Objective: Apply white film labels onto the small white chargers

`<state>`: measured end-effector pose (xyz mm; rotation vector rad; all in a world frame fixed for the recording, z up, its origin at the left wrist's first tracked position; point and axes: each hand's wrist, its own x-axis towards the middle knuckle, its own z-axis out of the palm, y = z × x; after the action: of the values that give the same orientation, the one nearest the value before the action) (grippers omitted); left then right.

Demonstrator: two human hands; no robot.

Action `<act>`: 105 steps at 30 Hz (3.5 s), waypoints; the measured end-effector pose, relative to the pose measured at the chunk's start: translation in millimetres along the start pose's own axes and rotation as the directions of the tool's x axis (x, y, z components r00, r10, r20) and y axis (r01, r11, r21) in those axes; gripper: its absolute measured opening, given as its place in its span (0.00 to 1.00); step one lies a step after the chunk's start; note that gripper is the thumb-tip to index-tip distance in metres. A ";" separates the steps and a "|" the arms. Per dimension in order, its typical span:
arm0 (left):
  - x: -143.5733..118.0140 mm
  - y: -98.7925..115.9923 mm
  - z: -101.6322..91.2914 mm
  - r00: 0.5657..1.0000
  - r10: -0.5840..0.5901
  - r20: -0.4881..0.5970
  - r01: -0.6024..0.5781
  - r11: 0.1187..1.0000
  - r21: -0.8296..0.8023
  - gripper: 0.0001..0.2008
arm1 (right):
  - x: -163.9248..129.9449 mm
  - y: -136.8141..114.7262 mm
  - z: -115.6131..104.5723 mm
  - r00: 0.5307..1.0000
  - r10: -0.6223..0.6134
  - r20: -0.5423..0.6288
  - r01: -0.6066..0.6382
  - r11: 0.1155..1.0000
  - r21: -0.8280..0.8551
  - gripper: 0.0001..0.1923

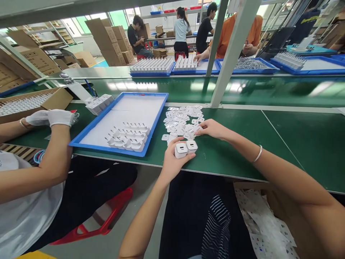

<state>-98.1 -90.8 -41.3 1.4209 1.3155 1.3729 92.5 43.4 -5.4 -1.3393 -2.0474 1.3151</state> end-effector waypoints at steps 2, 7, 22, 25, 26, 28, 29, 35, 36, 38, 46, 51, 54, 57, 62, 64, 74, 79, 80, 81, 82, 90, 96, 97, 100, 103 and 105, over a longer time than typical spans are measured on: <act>9.5 -1.4 8.8 0.999 0.007 0.031 -0.007 1.000 0.007 0.19 | -1.1 5.7 -3.8 0.999 0.032 -0.023 -0.032 0.999 -0.020 0.17; 17.8 -2.3 17.9 0.999 -0.015 0.029 0.015 1.000 -0.007 0.21 | 0.3 11.4 -11.6 0.993 0.111 -0.039 -0.112 0.993 -0.041 0.18; 19.8 4.5 22.1 1.000 -0.021 0.010 0.022 0.996 -0.088 0.21 | -31.0 -16.7 -3.3 0.988 -0.048 0.147 -0.004 0.941 0.338 0.17; 16.2 3.8 21.0 0.996 0.089 -0.013 -0.090 0.995 -0.050 0.20 | -38.3 -20.3 6.3 0.995 -0.057 0.087 0.020 0.926 0.377 0.16; 15.1 3.9 20.5 0.991 0.132 -0.016 -0.132 0.991 -0.021 0.20 | -40.6 -21.0 10.1 0.996 -0.066 0.065 0.035 0.921 0.388 0.15; 13.2 4.7 19.6 0.982 0.190 -0.017 -0.189 0.981 0.032 0.19 | -44.5 -21.9 17.7 0.997 -0.082 0.009 0.071 0.908 0.413 0.12; 12.2 5.3 19.3 0.979 0.202 -0.013 -0.201 0.978 0.047 0.19 | -46.0 -22.0 20.9 0.996 -0.082 -0.034 0.088 0.897 0.434 0.11; 5.6 6.4 18.4 0.970 0.235 -0.057 -0.231 0.970 0.077 0.20 | -48.1 -22.5 20.6 0.988 -0.038 -0.149 0.112 0.844 0.525 0.14; 4.5 6.1 18.3 0.966 0.245 -0.087 -0.238 0.967 0.089 0.20 | -48.1 -23.2 17.6 0.989 -0.049 -0.141 0.115 0.853 0.509 0.12; 2.4 4.9 18.2 0.951 0.276 -0.138 -0.261 0.958 0.118 0.21 | -48.7 -25.0 11.6 0.989 -0.060 -0.132 0.116 0.872 0.476 0.11; -1.8 0.2 17.7 0.901 0.378 -0.211 -0.334 0.918 0.215 0.21 | -53.6 -19.7 3.8 0.993 -0.054 -0.102 0.073 0.978 0.195 0.15; -2.2 -0.7 17.3 0.891 0.393 -0.226 -0.337 0.908 0.249 0.21 | -53.0 -14.9 7.5 0.999 -0.005 -0.037 0.016 0.955 0.298 0.16; -2.4 0.3 17.3 0.886 0.411 -0.212 -0.353 0.897 0.265 0.19 | -55.4 -21.3 8.2 0.998 -0.039 -0.045 0.053 0.927 0.371 0.08; -2.7 1.3 17.6 0.887 0.410 -0.211 -0.343 0.893 0.293 0.18 | -59.5 -28.4 6.3 0.982 -0.087 -0.168 0.133 0.948 0.288 0.08; -2.8 0.3 18.2 0.879 0.422 -0.221 -0.352 0.888 0.296 0.18 | -65.5 -33.4 -0.9 0.985 -0.062 -0.161 0.113 0.936 0.332 0.08; -2.5 -0.6 18.3 0.873 0.431 -0.230 -0.362 0.887 0.287 0.19 | -67.3 -34.3 -3.1 0.997 -0.036 -0.062 0.060 0.892 0.447 0.09; -0.5 -0.8 18.6 0.841 0.495 -0.221 -0.426 0.855 0.295 0.19 | -69.8 -35.1 6.1 0.990 0.018 0.137 -0.095 0.806 0.585 0.08; -0.4 -0.6 19.6 0.835 0.506 -0.214 -0.433 0.846 0.309 0.18 | -68.8 -36.1 10.6 0.986 0.023 0.165 -0.117 0.805 0.582 0.08; -0.4 -0.5 19.8 0.833 0.510 -0.213 -0.436 0.843 0.315 0.18 | -68.8 -36.4 10.9 0.988 0.029 0.155 -0.115 0.804 0.584 0.08; -0.4 -0.5 19.8 0.831 0.514 -0.212 -0.437 0.840 0.320 0.18 | -68.8 -36.6 11.2 0.989 0.035 0.147 -0.115 0.803 0.585 0.08; -0.4 -0.5 19.8 0.830 0.516 -0.211 -0.438 0.838 0.324 0.18 | -68.8 -36.8 11.5 0.989 0.038 0.143 -0.116 0.803 0.584 0.08; -0.3 -1.7 19.4 0.827 0.526 -0.199 -0.448 0.830 0.333 0.18 | -68.0 -36.9 12.1 0.988 0.049 0.145 -0.123 0.823 0.555 0.11; -0.3 -2.2 20.0 0.825 0.534 -0.185 -0.457 0.823 0.338 0.18 | -69.4 -38.2 12.1 0.994 0.033 0.106 -0.081 0.869 0.489 0.12; -0.2 -2.2 20.0 0.824 0.536 -0.183 -0.459 0.821 0.338 0.18 | -70.3 -38.9 12.5 0.996 0.033 0.089 -0.071 0.880 0.470 0.12; 0.1 -2.3 19.9 0.825 0.534 -0.185 -0.456 0.822 0.340 0.18 | -73.8 -42.4 15.2 0.999 0.037 0.014 -0.039 0.907 0.419 0.12; 0.1 -2.5 19.5 0.828 0.526 -0.192 -0.451 0.830 0.329 0.18 | -77.4 -45.8 18.8 0.998 0.033 -0.062 -0.006 0.918 0.396 0.11; 0.0 -2.8 19.3 0.831 0.523 -0.189 -0.450 0.832 0.325 0.18 | -79.0 -46.2 20.7 0.994 0.032 -0.102 0.013 0.910 0.414 0.13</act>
<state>-79.7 -87.7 -46.7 1.9082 1.4049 1.8352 92.3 -40.1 37.5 -1.1932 -1.5741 1.5391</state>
